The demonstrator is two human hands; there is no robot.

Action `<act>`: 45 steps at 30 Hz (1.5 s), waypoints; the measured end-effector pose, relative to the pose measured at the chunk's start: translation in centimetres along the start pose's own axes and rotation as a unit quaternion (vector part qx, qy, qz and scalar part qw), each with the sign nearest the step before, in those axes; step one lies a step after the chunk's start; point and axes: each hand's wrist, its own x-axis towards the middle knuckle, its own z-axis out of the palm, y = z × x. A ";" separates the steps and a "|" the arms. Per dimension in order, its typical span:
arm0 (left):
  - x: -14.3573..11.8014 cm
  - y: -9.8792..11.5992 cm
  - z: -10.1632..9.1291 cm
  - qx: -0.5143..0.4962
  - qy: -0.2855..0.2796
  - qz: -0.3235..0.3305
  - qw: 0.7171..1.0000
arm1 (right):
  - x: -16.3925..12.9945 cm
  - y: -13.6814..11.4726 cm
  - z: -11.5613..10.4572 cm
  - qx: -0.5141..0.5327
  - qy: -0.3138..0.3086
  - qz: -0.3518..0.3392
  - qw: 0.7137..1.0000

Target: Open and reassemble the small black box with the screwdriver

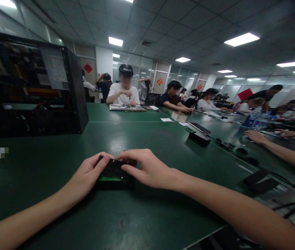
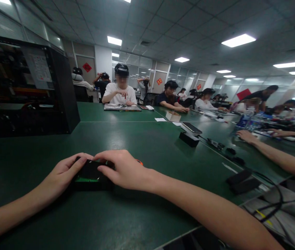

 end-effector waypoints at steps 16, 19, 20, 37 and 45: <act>0.3 -0.4 -0.2 -0.087 0.062 -0.062 0.992 | -1.0 2.0 0.0 0.128 0.017 0.133 0.983; 0.7 -0.6 -0.2 -0.192 0.086 -0.111 0.971 | -1.4 2.0 0.5 0.093 -0.013 0.132 0.987; 0.8 -0.7 -0.3 -0.217 0.094 -0.122 0.964 | -1.6 1.9 0.8 0.081 -0.024 0.131 0.988; 1.2 -0.6 -0.2 -0.246 0.138 -0.130 0.950 | -0.9 -0.5 3.5 -0.171 -0.100 0.005 0.980; 1.1 -0.1 -0.3 -0.199 0.130 -0.136 0.962 | -2.9 -0.4 -7.7 -0.260 -0.044 0.141 0.954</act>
